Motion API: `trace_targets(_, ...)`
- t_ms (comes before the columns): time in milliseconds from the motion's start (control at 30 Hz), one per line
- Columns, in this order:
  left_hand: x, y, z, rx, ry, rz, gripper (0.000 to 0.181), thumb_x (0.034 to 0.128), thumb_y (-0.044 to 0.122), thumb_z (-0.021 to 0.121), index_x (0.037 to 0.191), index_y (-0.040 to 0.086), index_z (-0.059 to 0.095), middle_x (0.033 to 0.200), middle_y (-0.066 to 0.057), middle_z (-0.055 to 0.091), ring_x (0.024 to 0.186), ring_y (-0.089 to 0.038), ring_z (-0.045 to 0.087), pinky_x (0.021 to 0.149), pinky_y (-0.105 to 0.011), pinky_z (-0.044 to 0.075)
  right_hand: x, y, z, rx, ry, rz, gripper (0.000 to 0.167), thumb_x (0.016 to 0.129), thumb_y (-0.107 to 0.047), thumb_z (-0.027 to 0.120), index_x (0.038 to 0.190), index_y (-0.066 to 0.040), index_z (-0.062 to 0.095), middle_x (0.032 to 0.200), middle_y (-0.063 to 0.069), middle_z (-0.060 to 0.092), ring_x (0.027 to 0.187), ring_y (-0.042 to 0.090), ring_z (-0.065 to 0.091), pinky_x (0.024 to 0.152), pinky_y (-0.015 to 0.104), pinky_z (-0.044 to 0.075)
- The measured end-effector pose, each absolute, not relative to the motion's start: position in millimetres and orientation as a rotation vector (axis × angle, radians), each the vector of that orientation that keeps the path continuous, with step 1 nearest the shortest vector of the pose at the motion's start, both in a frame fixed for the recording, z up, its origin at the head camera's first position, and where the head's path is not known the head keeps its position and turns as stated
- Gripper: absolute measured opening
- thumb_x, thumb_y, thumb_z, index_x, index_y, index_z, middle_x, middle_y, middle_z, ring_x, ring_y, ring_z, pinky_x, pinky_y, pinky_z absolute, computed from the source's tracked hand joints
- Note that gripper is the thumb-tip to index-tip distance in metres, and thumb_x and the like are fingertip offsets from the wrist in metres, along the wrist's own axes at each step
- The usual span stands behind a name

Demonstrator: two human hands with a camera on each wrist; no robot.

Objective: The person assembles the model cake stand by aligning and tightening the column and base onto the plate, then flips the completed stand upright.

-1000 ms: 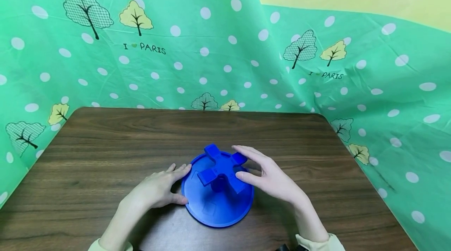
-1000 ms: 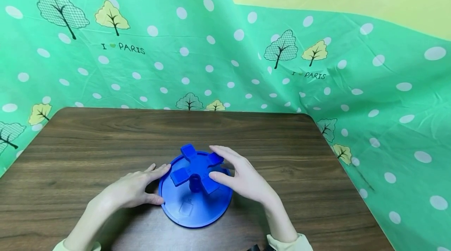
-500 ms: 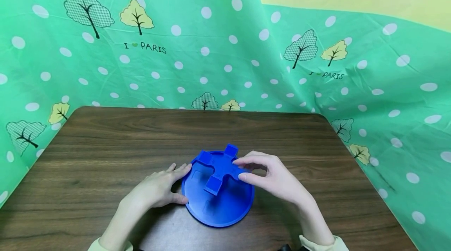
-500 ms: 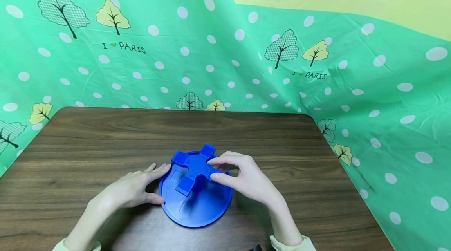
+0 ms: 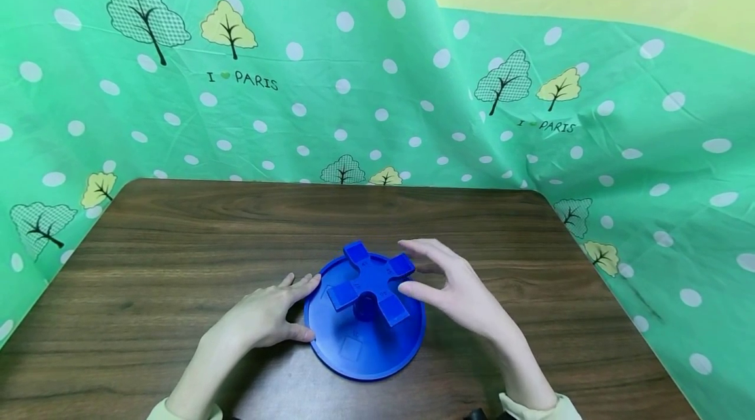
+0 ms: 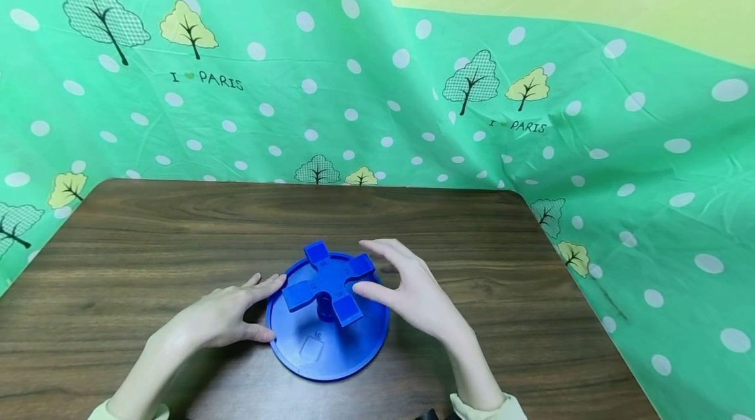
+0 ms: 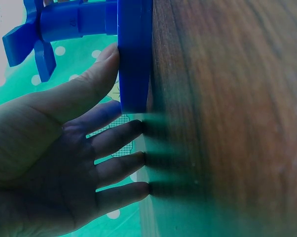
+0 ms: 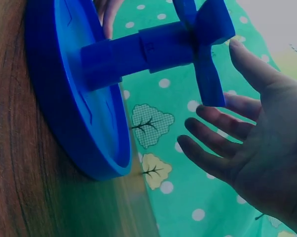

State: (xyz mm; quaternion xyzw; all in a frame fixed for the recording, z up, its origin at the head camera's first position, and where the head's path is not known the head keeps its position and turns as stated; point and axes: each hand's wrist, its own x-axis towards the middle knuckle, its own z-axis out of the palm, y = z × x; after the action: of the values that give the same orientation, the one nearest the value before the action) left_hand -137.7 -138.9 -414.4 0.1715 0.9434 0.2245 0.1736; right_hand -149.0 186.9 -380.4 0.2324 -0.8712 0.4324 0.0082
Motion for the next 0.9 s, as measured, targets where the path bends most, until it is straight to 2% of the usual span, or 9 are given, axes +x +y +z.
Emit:
trace_targets(133, -137.5, -138.7, -413.5, 0.48, 2.673, 0.637, 0.095, 0.0781, 0.051, 0.085, 0.158, 0.022, 0.043, 0.163, -0.012, 0.044, 0.146, -0.053, 0.04, 0.111, -0.075, 0.036, -148.3, 186.2, -382.0, 0.771, -2.8, 1.298, 0.055, 0.092, -0.036, 0.078, 0.143, -0.032, 0.058, 0.143, -0.01, 0.061, 0.126, 0.012, 0.063, 0.105, 0.047, 0.055)
trace_targets(300, -137.8, -138.2, -412.1, 0.466, 2.666, 0.63, 0.095, 0.0785, 0.051, 0.084, 0.159, 0.023, 0.042, 0.164, -0.011, 0.042, 0.147, -0.054, 0.039, 0.112, -0.076, 0.035, -147.9, 189.4, -379.3, 0.798, -2.807, 1.279, 0.042, 0.093, -0.036, 0.077, 0.132, -0.028, 0.067, 0.128, -0.012, 0.069, 0.115, 0.008, 0.067, 0.101, 0.041, 0.057)
trace_targets(533, -137.6, -138.3, -412.4, 0.459, 2.663, 0.639, 0.094, 0.079, 0.05, 0.085, 0.158, 0.023, 0.042, 0.163, -0.011, 0.043, 0.148, -0.052, 0.038, 0.113, -0.075, 0.034, -144.1, 190.5, -374.4, 0.859, -2.857, 1.277, 0.027, 0.093, -0.038, 0.076, 0.12, -0.035, 0.072, 0.114, -0.018, 0.072, 0.11, 0.006, 0.068, 0.098, 0.035, 0.058)
trace_targets(633, -137.3, -138.6, -412.6, 0.464, 2.665, 0.643, 0.094, 0.0788, 0.049, 0.085, 0.158, 0.023, 0.043, 0.163, -0.012, 0.044, 0.148, -0.052, 0.039, 0.113, -0.075, 0.034, -143.4, 190.9, -373.7, 0.907, -2.839, 1.319, 0.02, 0.094, -0.034, 0.076, 0.114, -0.033, 0.074, 0.108, -0.016, 0.073, 0.105, 0.006, 0.068, 0.094, 0.032, 0.059)
trace_targets(767, -137.0, -138.9, -412.8, 0.474, 2.668, 0.645, 0.094, 0.0784, 0.05, 0.085, 0.158, 0.022, 0.043, 0.163, -0.011, 0.044, 0.147, -0.053, 0.039, 0.113, -0.075, 0.034, -143.0, 191.7, -372.6, 0.871, -2.794, 1.372, 0.006, 0.094, -0.029, 0.077, 0.099, -0.031, 0.074, 0.092, -0.011, 0.071, 0.089, 0.009, 0.066, 0.081, 0.028, 0.059)
trace_targets(833, -137.1, -138.9, -412.9, 0.475, 2.668, 0.644, 0.095, 0.0784, 0.05, 0.085, 0.158, 0.022, 0.043, 0.163, -0.011, 0.043, 0.148, -0.052, 0.039, 0.113, -0.075, 0.034, -143.5, 191.5, -372.5, 0.808, -2.754, 1.359, 0.007, 0.092, -0.028, 0.079, 0.095, -0.03, 0.072, 0.086, -0.009, 0.067, 0.084, 0.01, 0.064, 0.078, 0.027, 0.058)
trace_targets(900, -137.3, -138.7, -413.1, 0.472, 2.666, 0.643, 0.095, 0.0784, 0.05, 0.085, 0.158, 0.022, 0.042, 0.164, -0.01, 0.043, 0.148, -0.052, 0.038, 0.113, -0.075, 0.034, -144.6, 190.9, -372.6, 0.738, -2.71, 1.331, 0.011, 0.091, -0.027, 0.08, 0.098, -0.028, 0.072, 0.088, -0.007, 0.065, 0.085, 0.011, 0.064, 0.08, 0.027, 0.059)
